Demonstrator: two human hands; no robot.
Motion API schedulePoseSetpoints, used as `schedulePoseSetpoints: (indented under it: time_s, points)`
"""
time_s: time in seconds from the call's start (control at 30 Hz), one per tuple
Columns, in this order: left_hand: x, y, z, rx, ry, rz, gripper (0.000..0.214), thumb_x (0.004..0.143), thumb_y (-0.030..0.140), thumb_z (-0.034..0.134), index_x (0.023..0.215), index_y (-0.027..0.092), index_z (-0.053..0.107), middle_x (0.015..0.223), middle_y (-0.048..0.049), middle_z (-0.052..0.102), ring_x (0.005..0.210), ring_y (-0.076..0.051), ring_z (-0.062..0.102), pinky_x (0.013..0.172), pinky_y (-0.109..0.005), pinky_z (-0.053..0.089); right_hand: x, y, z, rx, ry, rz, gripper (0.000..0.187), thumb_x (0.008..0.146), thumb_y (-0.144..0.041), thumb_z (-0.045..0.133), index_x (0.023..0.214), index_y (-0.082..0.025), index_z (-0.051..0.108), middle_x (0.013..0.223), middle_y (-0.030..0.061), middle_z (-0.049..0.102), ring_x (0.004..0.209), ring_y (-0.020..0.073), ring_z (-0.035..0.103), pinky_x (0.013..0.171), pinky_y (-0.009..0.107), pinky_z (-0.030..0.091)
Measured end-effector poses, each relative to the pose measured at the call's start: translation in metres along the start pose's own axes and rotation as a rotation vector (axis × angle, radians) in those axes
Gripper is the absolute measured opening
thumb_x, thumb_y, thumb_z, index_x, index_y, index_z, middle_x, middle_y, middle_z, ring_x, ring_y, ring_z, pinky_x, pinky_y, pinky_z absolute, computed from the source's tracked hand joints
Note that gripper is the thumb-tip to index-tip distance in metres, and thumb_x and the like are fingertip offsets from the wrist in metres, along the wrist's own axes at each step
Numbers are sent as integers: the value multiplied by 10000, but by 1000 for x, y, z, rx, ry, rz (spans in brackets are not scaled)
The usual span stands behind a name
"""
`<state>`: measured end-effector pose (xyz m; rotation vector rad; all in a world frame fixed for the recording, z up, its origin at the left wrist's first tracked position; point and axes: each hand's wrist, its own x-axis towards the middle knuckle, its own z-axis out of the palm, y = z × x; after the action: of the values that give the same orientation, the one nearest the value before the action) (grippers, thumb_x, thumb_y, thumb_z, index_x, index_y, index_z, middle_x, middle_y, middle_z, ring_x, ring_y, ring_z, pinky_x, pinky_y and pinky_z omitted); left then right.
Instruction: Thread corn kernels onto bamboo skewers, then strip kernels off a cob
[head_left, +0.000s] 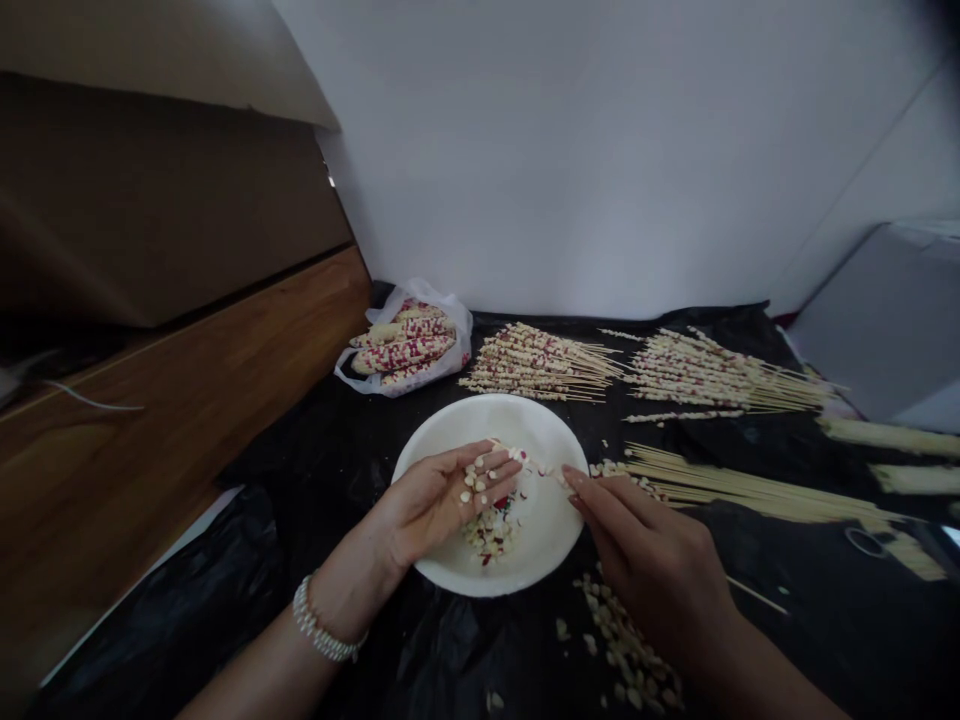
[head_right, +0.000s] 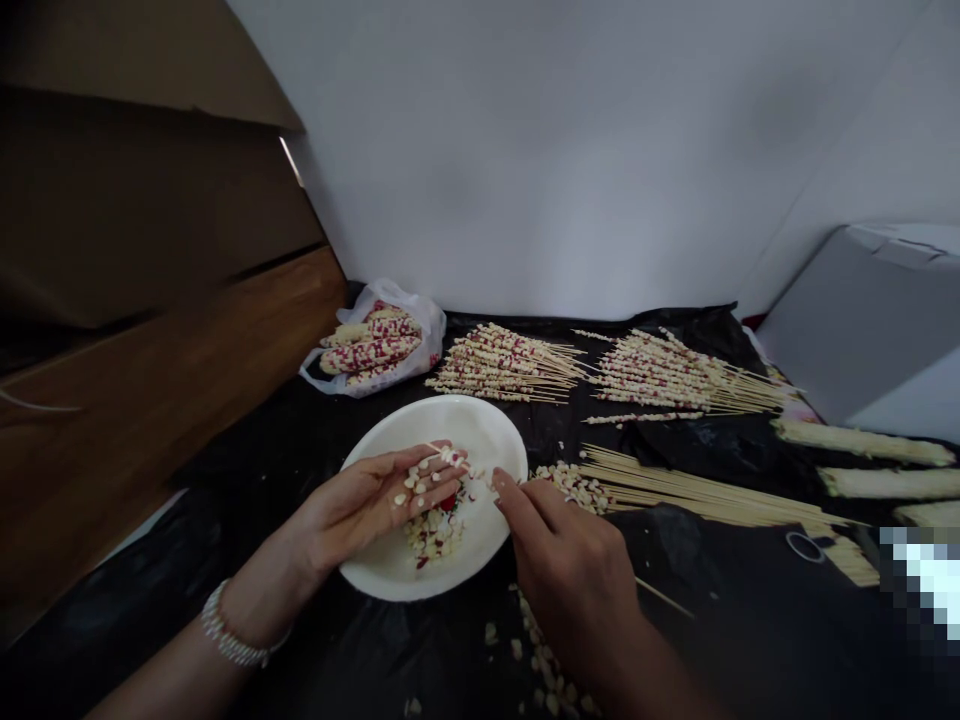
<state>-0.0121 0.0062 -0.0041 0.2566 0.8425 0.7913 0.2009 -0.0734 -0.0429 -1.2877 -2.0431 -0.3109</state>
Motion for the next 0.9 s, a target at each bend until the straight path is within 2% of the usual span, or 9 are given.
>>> schedulePoseSetpoints:
  time_s: [0.23,0.47,0.57,0.67,0.9]
  points:
    - [-2,-2,2,104,44,132,295,850,-18,513,1104,68,635,1072,-167,714,1064,-237,664,913,-313,549,1,-1,-4,-54,22,-63,371,895,-46,460,1225,-144,598,998,91,696,685,153,650,551,269,455]
    - [-5,-5,5,133,67,224,174,852,46,583,991,79,683,955,-117,736,755,-123,713,730,-193,591,-1,0,-5,-96,19,-91,401,893,-52,472,1270,-135,576,991,86,697,705,151,645,570,271,450]
    - [-5,-5,5,150,119,253,120,827,69,634,922,104,700,872,-85,742,719,-112,709,665,-158,585,-2,0,-4,-112,22,-86,398,890,-51,481,1267,-135,579,991,82,698,698,153,641,579,281,451]
    - [-4,-6,4,172,134,290,89,823,94,648,880,119,711,869,-82,749,743,-125,713,648,-147,579,-3,-1,-5,-145,21,-89,411,881,-38,486,1269,-137,579,1001,76,697,700,159,642,572,290,441]
    - [-3,-5,3,176,67,292,147,864,88,590,947,84,711,909,-117,748,792,-139,719,724,-176,587,-1,-1,-7,-219,13,-111,417,873,-19,459,1253,-128,592,968,73,698,722,176,644,548,295,423]
